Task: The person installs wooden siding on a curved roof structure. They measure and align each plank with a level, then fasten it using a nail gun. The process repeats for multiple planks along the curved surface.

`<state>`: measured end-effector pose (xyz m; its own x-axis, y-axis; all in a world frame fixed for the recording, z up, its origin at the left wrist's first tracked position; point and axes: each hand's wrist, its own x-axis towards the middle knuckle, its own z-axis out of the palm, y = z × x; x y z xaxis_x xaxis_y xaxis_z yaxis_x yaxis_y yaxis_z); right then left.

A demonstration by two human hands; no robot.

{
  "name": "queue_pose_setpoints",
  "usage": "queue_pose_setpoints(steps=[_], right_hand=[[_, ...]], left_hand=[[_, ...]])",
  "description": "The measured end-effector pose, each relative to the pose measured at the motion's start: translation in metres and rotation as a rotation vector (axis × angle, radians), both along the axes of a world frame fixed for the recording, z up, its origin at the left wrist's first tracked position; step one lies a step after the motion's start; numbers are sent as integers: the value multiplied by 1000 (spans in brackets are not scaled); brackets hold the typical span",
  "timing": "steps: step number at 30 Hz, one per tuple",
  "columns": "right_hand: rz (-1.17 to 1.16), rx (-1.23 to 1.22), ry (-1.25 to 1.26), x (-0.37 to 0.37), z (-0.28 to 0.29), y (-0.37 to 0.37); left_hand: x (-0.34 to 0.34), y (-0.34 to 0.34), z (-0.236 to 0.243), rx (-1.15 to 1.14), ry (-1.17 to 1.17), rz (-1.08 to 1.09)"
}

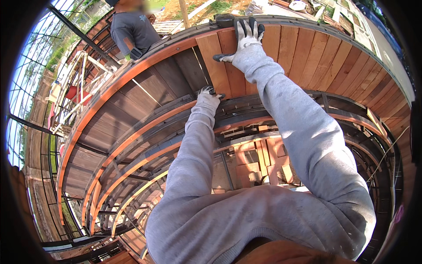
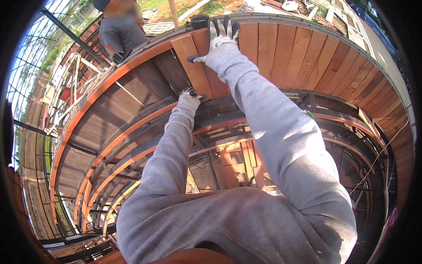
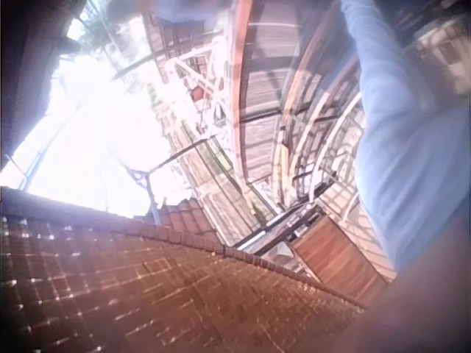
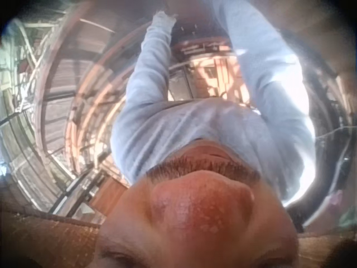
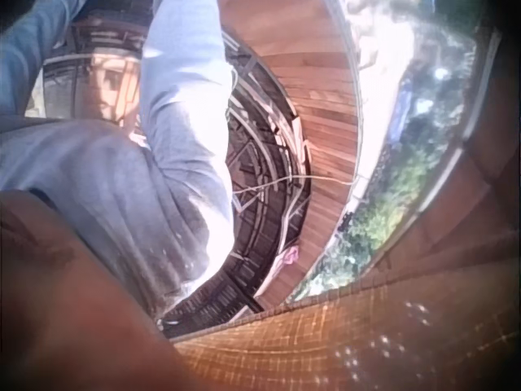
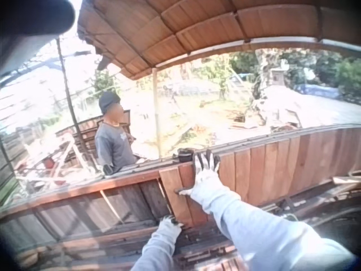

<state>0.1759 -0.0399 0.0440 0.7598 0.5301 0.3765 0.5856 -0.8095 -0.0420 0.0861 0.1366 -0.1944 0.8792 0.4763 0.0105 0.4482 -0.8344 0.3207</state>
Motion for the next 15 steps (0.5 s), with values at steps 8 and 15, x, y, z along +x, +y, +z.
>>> queue_pose_setpoints(steps=[8, 15], right_hand=[[283, 547, 6, 2, -95, -167], [53, 32, 445, -34, -180, -295]], left_hand=[[-1, -11, 7, -196, 127, 54], [1, 18, -34, -56, -59, 27]])
